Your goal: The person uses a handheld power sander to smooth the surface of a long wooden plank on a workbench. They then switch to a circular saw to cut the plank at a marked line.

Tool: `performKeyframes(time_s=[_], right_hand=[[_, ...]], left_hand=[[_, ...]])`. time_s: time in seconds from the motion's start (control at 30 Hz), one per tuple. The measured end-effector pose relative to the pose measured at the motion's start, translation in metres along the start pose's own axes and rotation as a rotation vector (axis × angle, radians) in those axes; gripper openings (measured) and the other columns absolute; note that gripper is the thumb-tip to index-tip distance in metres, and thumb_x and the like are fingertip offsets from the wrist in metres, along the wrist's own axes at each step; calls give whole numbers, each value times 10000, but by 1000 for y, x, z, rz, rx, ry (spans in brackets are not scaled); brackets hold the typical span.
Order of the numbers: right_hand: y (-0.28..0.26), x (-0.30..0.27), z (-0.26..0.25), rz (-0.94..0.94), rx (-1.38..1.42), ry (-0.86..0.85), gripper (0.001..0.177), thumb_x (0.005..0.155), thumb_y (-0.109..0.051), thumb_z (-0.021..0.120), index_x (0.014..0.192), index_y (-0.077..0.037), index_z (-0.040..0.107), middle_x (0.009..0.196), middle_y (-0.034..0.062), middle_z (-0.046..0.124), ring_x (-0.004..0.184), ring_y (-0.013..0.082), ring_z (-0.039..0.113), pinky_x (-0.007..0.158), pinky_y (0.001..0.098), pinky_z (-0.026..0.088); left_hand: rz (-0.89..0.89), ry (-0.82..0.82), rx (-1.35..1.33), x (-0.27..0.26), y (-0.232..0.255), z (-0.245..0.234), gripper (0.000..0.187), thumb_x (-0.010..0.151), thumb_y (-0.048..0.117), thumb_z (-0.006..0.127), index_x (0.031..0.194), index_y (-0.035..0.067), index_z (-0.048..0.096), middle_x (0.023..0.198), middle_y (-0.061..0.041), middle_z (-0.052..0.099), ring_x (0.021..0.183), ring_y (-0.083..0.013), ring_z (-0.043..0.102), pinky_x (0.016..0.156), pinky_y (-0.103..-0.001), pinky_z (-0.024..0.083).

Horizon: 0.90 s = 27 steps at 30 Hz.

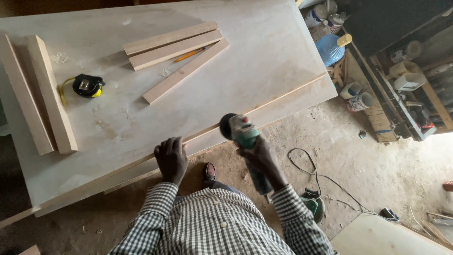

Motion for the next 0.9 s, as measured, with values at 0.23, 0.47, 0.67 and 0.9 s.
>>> performKeyframes(time_s=[0.23, 0.47, 0.67, 0.9], right_hand=[[-10, -21, 9, 92, -211, -56, 500, 581, -392, 709, 986, -179, 506, 942, 64, 622, 969, 280, 577, 774, 422, 446], [40, 37, -63, 83, -17, 83, 431, 610, -285, 721, 963, -103, 554, 894, 147, 624, 919, 338, 587, 804, 448, 422], [87, 79, -120, 84, 38, 205, 382, 561, -282, 745, 872, -126, 588, 793, 97, 619, 824, 275, 601, 733, 394, 432], [32, 21, -57, -24, 185, 1, 442, 596, -151, 717, 961, -90, 474, 838, 117, 587, 855, 271, 583, 753, 382, 441]], left_hand=[[32, 66, 34, -6, 0, 6, 159, 829, 308, 541, 924, 189, 585, 891, 11, 556, 818, -158, 546, 710, -314, 385], [34, 141, 67, -4, 1, 7, 164, 856, 329, 527, 921, 195, 596, 882, 28, 566, 830, -132, 550, 725, -299, 352], [33, 163, 88, -4, 1, 6, 164, 875, 356, 501, 913, 224, 589, 870, 48, 566, 821, -118, 553, 717, -299, 359], [35, 171, 174, -9, 1, 12, 165, 848, 377, 538, 909, 236, 599, 884, 55, 575, 834, -113, 559, 762, -288, 349]])
Point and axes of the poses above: each hand's wrist, its own x-axis towards the middle knuckle, its own z-axis out of the palm, y = z × x, the point moved 7 cm from there along x, towards the middle knuckle
